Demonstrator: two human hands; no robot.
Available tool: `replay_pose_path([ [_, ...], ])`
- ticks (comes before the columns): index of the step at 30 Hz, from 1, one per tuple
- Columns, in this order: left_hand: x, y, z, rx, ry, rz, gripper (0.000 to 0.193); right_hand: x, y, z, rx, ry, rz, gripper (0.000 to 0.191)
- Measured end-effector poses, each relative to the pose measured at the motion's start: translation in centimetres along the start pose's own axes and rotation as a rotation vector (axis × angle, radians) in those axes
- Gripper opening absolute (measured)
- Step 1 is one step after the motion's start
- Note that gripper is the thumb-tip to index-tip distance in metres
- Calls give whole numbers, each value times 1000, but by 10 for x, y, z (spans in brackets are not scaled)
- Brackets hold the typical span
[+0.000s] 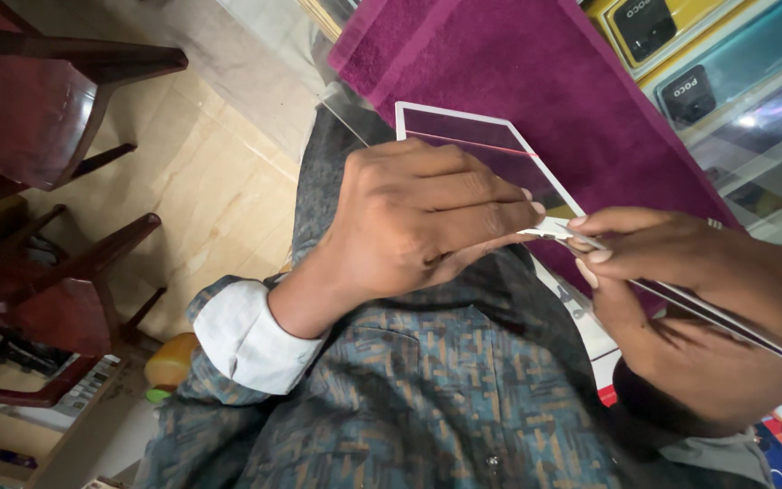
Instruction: The person pries open the back cover of a tablet using a thin metal tool, then connects a charging cable to the exposed battery and board to test it. They then work the tool along the edge of the tablet's screen frame, separating the display from the body while holding it on their lap.
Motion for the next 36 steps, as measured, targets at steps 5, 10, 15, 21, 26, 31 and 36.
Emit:
replay_pose_path([
  [5,0,-1,0,4,0,-10,14,47,-20,-32,214,-110,-26,26],
  [10,1,-1,1,22,-1,-8,14,65,-18,-36,205,-101,-144,22],
  [15,0,-3,1,37,3,-19,13,35,-13,-20,198,-120,-210,17],
  [21,-1,-4,3,46,15,-12,14,0,-5,8,103,-66,-271,22],
  [26,-5,-5,4,44,18,-27,13,-20,-1,25,60,6,-307,26],
  [31,-8,-6,3,35,5,-24,13,-27,3,35,117,-9,-322,21],
  [36,-8,-6,3,32,0,-15,13,-23,4,32,70,-38,-382,20],
])
Point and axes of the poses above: each hand's wrist, its own x-axis away from the middle knuckle, its own y-axis out of the back of the hand, z = x × y, the point moved 8 cm from there along -x, towards the middle knuckle, and after that the axes turned 3 degrees about -z, right-handed, at the moved point
